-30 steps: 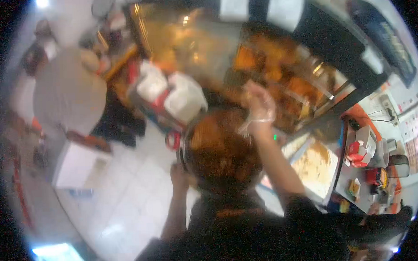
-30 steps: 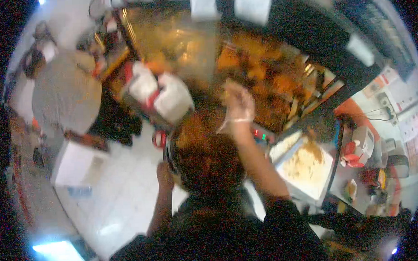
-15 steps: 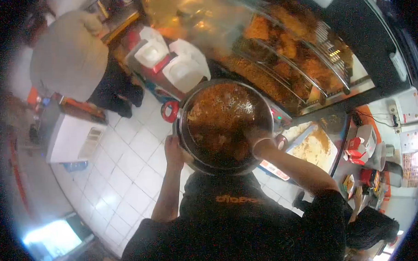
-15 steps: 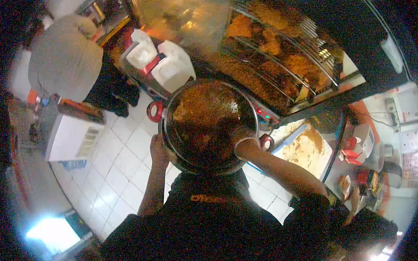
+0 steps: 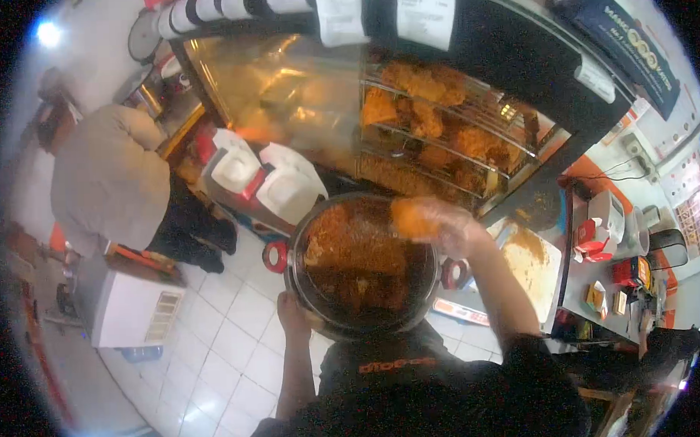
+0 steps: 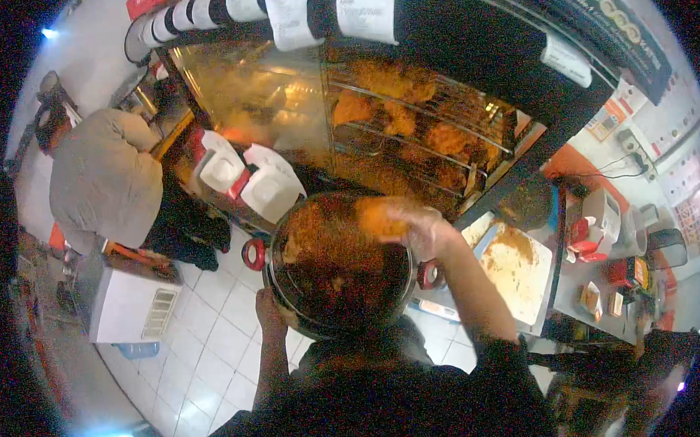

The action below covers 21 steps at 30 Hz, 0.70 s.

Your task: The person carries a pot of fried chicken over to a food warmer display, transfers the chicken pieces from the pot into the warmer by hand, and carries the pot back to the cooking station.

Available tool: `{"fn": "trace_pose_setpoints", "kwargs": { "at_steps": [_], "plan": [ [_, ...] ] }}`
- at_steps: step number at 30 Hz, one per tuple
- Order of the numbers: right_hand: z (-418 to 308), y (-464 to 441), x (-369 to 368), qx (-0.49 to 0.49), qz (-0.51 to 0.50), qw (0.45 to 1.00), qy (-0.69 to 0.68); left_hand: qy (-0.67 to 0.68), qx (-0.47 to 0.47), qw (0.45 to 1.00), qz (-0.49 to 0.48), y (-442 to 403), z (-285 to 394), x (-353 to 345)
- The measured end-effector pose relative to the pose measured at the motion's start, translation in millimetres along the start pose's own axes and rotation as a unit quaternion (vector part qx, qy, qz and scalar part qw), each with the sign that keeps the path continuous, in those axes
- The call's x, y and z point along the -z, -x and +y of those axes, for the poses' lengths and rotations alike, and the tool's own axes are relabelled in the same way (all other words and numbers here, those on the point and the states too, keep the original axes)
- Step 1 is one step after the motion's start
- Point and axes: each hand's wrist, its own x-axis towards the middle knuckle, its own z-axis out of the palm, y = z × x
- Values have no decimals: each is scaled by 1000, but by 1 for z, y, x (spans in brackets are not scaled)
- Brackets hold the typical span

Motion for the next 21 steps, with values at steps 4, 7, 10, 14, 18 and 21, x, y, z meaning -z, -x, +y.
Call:
{"fn": "trace_pose_setpoints", "kwargs": {
  "at_steps": [4,7,10,14,18,21],
  "plan": [
    [-33,0,-14,238,11,937,-257,-31,-33,999,-10,-10,-20,16],
    [-48,-19,3,367,63,891,-260,-79,-45,996,-20,-22,-33,30],
    [-66,-51,4,416,190,831,-316,43,15,999,-19,-3,-9,9],
    [-100,-71,-26,372,361,798,-308,38,22,999,14,1,3,-5],
    [-104,-86,-10,425,358,761,-335,-62,-38,997,3,-10,-19,17],
    [-88,-105,16,516,269,727,-364,-85,-91,992,-19,-21,-40,32]
  ]
}}
